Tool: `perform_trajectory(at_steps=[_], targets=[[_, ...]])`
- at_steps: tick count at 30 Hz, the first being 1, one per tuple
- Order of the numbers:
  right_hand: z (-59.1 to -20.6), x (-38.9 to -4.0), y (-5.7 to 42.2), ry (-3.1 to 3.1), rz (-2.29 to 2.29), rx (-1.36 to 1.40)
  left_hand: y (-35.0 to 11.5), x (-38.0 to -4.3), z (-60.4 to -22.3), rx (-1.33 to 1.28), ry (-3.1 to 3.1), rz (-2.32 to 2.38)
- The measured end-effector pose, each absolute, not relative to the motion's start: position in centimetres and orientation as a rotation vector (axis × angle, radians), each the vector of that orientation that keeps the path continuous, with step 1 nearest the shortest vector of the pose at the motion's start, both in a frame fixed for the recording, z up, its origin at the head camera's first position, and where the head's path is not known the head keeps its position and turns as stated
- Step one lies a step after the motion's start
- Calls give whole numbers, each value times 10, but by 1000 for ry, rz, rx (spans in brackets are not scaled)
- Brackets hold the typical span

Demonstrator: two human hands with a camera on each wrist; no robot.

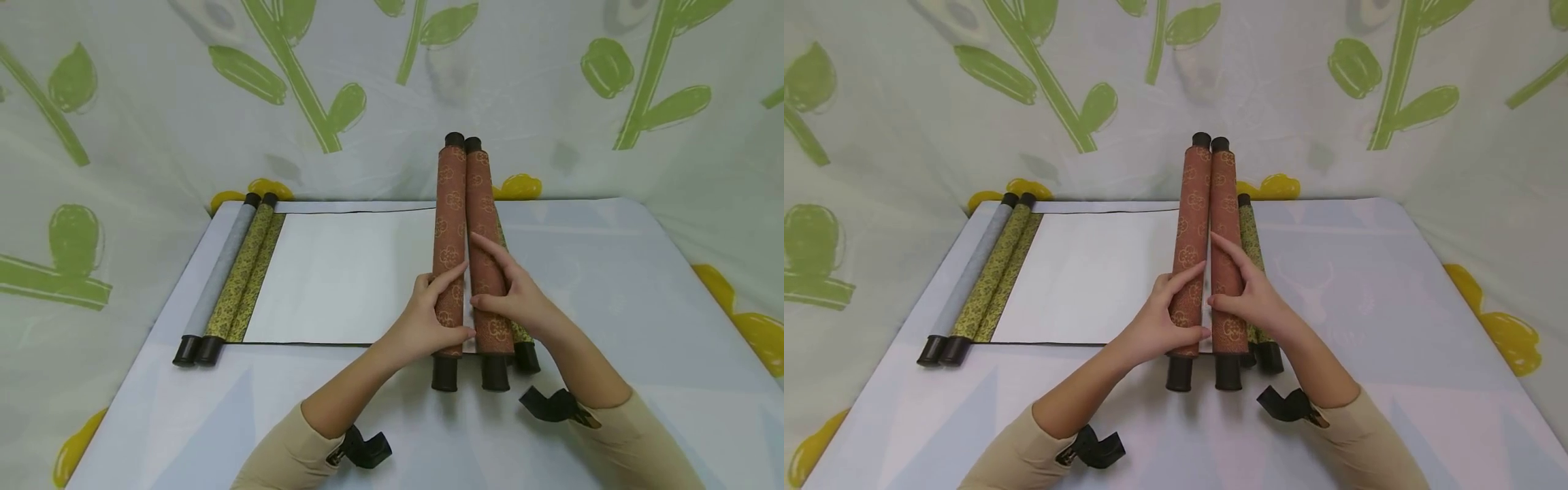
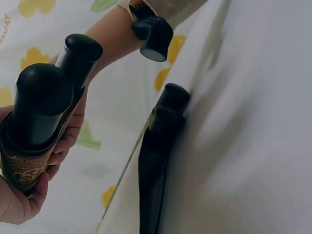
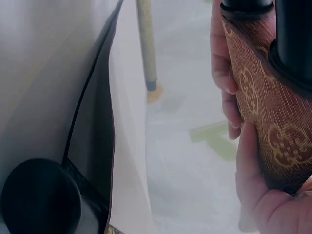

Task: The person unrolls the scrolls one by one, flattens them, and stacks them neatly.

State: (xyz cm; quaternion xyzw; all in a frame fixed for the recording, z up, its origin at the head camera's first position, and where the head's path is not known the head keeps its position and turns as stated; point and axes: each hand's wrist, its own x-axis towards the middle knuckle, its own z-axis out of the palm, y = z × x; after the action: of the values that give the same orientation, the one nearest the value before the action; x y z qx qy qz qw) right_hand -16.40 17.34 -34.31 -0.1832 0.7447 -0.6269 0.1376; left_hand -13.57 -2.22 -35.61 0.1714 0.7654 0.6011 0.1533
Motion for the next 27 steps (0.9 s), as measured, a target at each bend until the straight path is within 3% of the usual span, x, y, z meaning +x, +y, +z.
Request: perform_trajectory(at_steps=[13,27], targets=[[-348,-172,161,2093,-1928,-410,-28,-137,-361,300,2275,1875],[-355,-170,159,2270,-1872,-338,-32,-138,-367,320,2286,1868]])
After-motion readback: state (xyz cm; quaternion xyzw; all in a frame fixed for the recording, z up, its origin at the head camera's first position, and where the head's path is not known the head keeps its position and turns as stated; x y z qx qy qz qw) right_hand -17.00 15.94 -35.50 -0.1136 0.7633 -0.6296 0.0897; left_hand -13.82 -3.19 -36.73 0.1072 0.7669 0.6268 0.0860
